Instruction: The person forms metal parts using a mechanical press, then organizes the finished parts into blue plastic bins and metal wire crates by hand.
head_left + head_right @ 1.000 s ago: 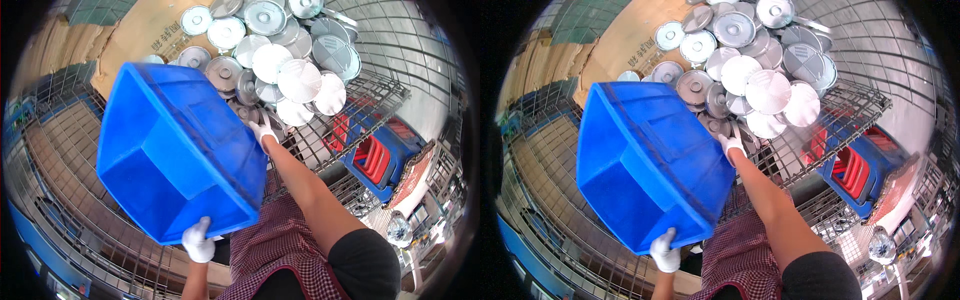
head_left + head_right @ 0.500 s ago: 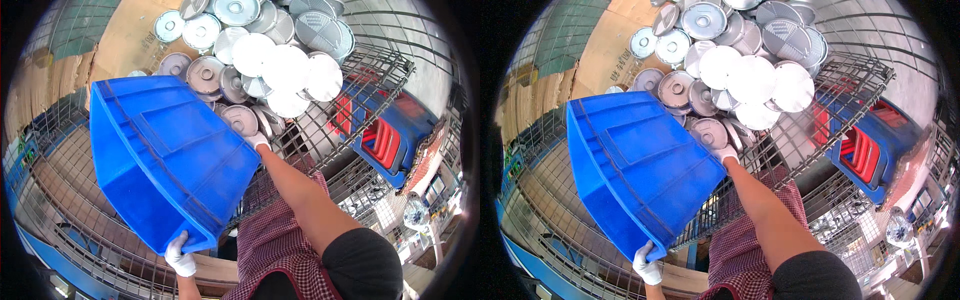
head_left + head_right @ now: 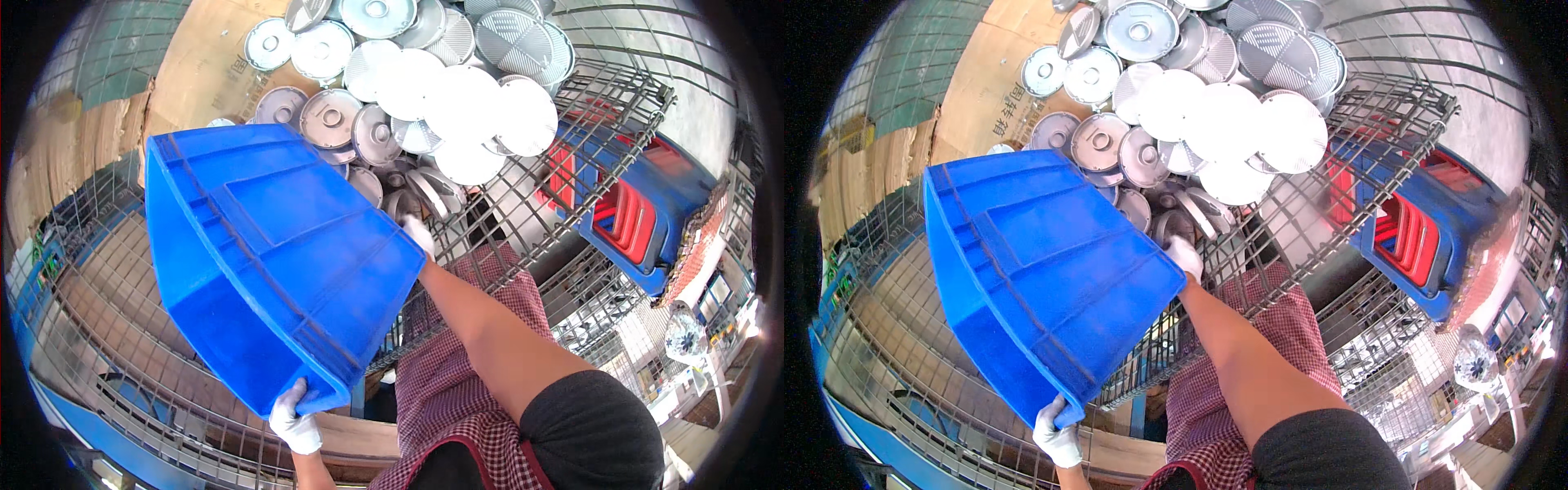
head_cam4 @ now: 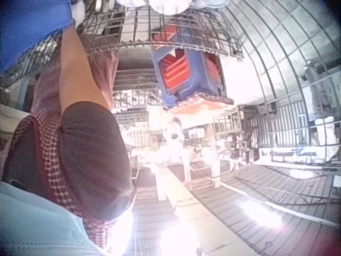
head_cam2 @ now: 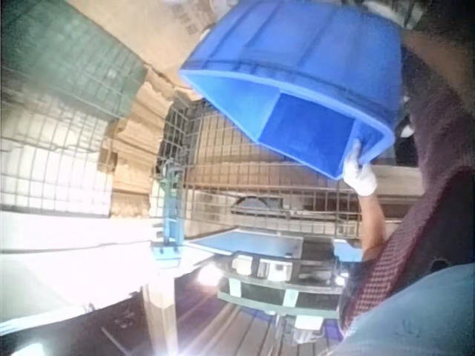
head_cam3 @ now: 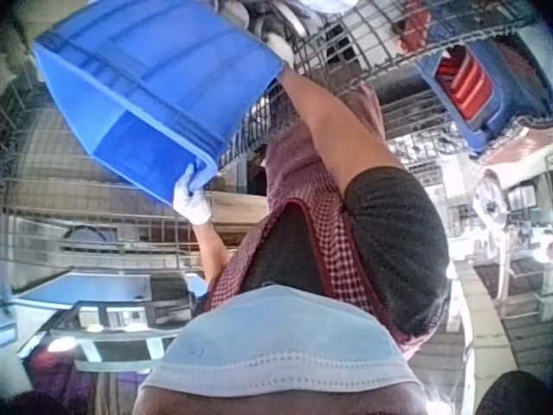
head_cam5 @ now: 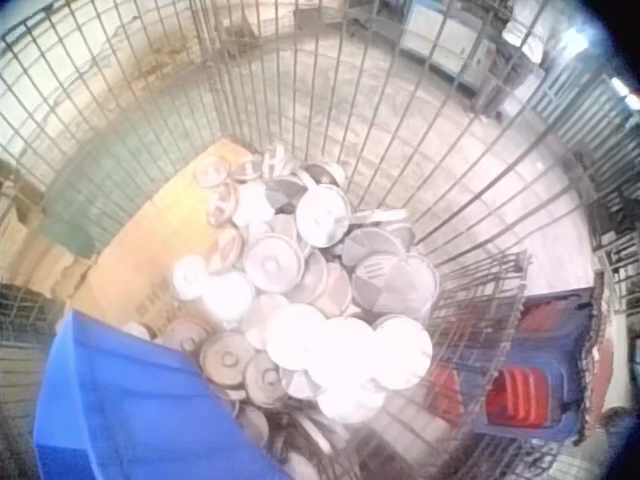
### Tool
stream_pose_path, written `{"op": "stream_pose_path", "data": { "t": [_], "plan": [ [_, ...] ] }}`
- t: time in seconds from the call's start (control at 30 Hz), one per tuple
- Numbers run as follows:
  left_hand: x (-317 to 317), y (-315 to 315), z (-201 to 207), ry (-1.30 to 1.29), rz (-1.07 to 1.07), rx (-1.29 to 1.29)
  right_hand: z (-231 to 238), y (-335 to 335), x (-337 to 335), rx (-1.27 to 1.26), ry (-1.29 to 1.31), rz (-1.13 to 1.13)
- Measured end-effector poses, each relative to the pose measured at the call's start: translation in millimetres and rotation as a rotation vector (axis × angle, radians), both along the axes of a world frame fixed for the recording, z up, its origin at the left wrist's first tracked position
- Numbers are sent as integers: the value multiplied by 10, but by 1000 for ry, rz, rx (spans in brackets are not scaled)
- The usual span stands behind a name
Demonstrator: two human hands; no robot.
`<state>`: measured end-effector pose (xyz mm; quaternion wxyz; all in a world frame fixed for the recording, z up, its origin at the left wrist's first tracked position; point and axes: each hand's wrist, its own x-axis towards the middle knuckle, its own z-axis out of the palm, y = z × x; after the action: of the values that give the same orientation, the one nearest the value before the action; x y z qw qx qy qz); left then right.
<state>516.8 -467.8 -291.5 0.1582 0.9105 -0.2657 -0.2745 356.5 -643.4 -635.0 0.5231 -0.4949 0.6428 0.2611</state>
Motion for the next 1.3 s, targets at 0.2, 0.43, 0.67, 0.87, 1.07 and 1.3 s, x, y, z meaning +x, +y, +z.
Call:
{"op": "stream_pose_path", "data": {
  "t": [0.2, 0.43, 0.67, 0.87, 1.07, 1.3],
  "plan": [
    [80, -247, 82, 28, -14, 14, 107, -635, 263, -278, -175, 186],
    [115, -126, 73, -21, 3, 56, 213, -945, 510, 140, -193, 322],
    [127, -152, 28, 48, -6, 24, -94, -802, 122, -45, -280, 491],
    [121, -222, 52, 58, -35, 23, 633, -1256, -418, -198, -232, 332],
    [-253, -184, -155, 35, -154, -47, 1616, -2043, -489, -338, -247, 242],
    [-1236, -39, -821, 92, -209, 121, 2326, -2017, -427, -940, -433, 526]
  ]
}}
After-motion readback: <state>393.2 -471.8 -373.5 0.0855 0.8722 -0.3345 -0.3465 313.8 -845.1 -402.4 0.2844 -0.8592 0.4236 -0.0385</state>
